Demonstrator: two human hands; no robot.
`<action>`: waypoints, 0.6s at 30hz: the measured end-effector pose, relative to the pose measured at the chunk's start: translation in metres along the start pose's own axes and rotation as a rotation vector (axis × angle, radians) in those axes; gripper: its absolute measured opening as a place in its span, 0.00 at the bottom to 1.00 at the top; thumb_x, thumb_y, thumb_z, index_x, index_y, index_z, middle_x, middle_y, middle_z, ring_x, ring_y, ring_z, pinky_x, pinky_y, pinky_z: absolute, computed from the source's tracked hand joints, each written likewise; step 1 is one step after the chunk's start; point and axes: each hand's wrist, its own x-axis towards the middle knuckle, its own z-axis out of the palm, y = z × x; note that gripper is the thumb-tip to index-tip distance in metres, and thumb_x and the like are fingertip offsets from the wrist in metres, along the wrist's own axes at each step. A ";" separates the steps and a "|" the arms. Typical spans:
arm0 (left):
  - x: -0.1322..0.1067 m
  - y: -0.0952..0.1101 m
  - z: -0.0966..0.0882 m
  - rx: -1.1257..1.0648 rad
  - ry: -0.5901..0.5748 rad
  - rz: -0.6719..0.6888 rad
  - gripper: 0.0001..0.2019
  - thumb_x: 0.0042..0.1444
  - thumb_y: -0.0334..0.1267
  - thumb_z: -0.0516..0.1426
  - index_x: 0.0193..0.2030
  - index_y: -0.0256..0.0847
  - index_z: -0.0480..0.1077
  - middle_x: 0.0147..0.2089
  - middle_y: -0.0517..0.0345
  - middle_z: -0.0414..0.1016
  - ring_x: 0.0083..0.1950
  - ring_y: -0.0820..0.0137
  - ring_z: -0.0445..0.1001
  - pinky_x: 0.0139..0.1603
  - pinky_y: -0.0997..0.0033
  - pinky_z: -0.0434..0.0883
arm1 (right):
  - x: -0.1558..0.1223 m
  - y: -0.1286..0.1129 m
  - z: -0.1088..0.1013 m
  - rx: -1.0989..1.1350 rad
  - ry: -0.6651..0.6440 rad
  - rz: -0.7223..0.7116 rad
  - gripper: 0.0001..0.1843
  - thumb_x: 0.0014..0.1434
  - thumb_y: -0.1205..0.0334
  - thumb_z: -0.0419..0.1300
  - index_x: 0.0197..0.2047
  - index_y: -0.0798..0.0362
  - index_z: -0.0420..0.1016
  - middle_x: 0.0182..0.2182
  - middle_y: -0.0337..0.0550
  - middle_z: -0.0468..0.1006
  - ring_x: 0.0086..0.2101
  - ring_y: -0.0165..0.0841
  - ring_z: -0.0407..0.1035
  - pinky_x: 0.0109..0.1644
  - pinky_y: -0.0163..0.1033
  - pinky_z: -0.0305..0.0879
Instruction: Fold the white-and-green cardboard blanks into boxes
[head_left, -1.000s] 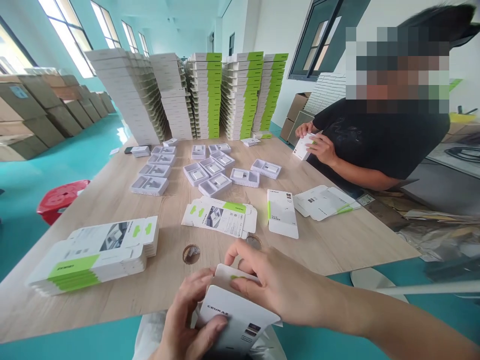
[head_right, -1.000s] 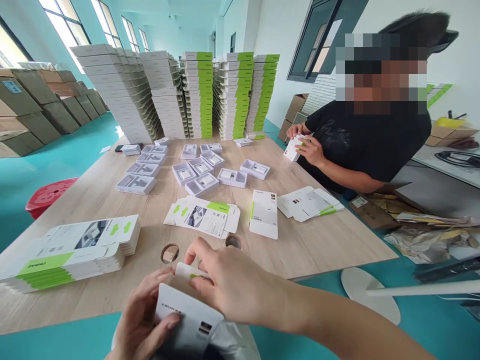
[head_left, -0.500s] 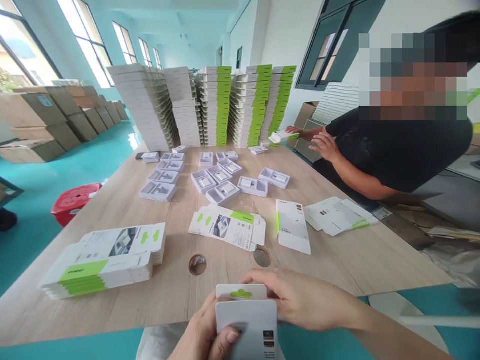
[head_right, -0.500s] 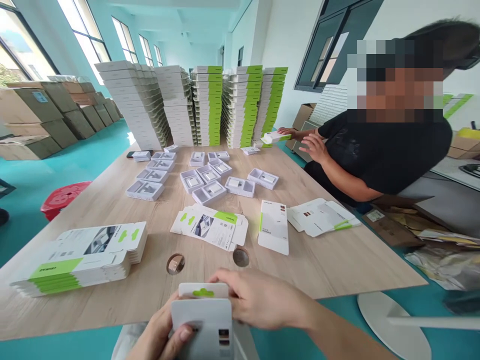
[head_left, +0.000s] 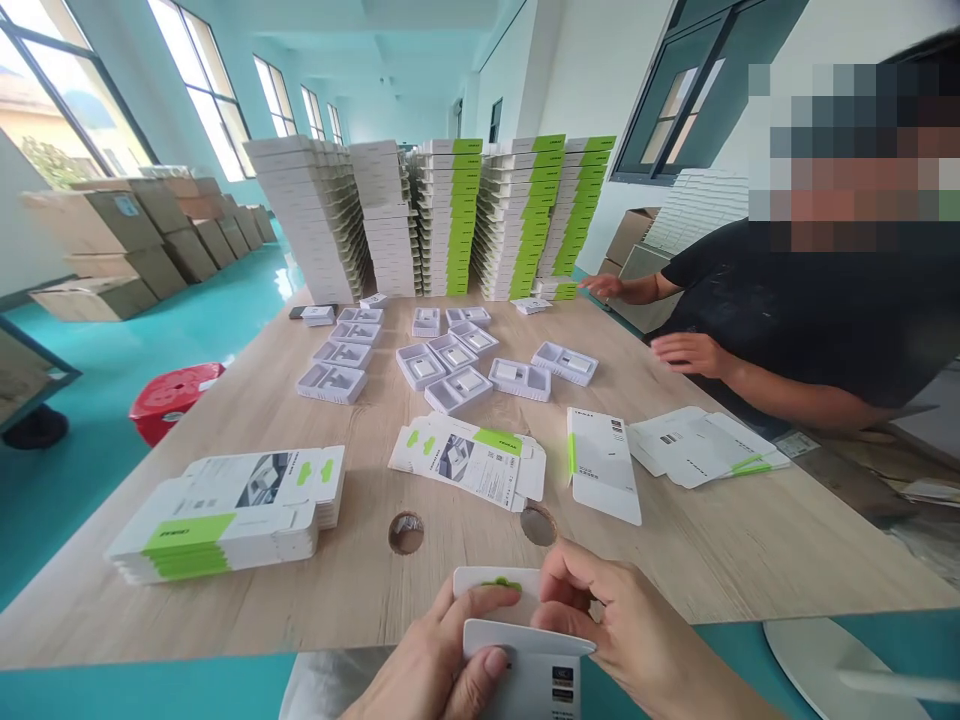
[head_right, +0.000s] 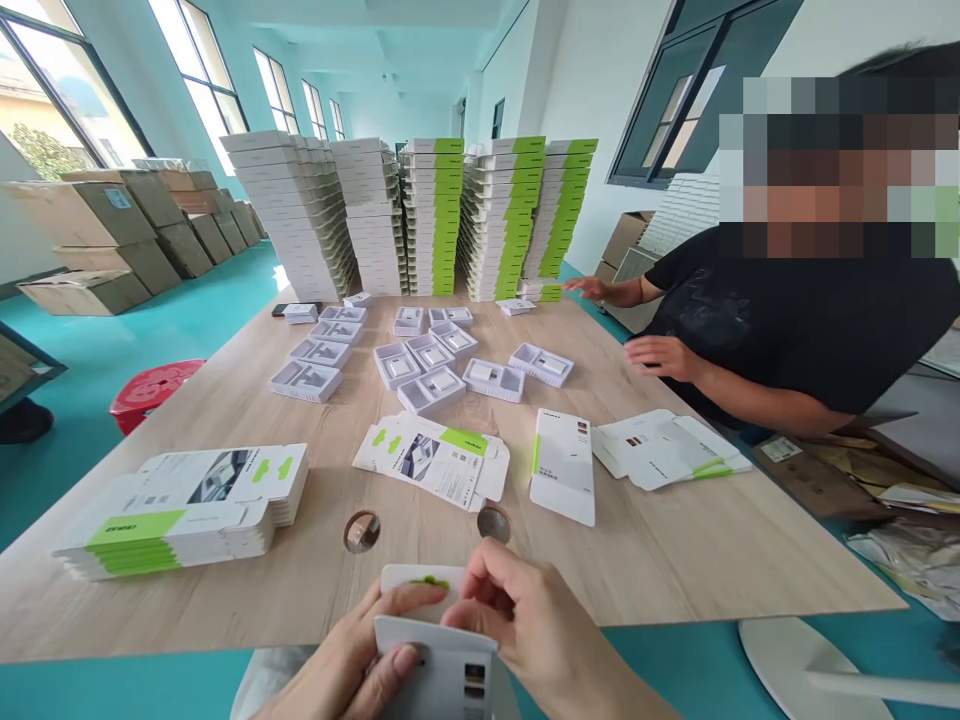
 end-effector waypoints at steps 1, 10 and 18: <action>0.000 0.000 -0.001 -0.005 -0.018 -0.001 0.27 0.68 0.63 0.53 0.63 0.52 0.78 0.55 0.48 0.81 0.51 0.54 0.82 0.49 0.62 0.79 | -0.001 0.004 0.000 0.040 0.000 -0.006 0.24 0.61 0.37 0.64 0.31 0.49 0.69 0.26 0.36 0.70 0.29 0.33 0.62 0.34 0.37 0.58; 0.008 0.005 -0.003 0.043 -0.240 0.045 0.27 0.72 0.58 0.50 0.73 0.54 0.66 0.67 0.47 0.74 0.56 0.54 0.82 0.58 0.58 0.78 | -0.002 0.021 -0.002 0.444 -0.043 0.197 0.23 0.55 0.39 0.72 0.29 0.50 0.77 0.33 0.38 0.73 0.37 0.34 0.67 0.44 0.36 0.64; 0.011 0.009 -0.009 0.327 -0.403 0.232 0.26 0.73 0.45 0.53 0.76 0.59 0.59 0.61 0.47 0.78 0.49 0.55 0.85 0.48 0.64 0.81 | -0.005 0.013 0.007 0.461 -0.238 0.373 0.21 0.49 0.56 0.75 0.34 0.48 0.66 0.22 0.26 0.66 0.21 0.23 0.57 0.22 0.28 0.49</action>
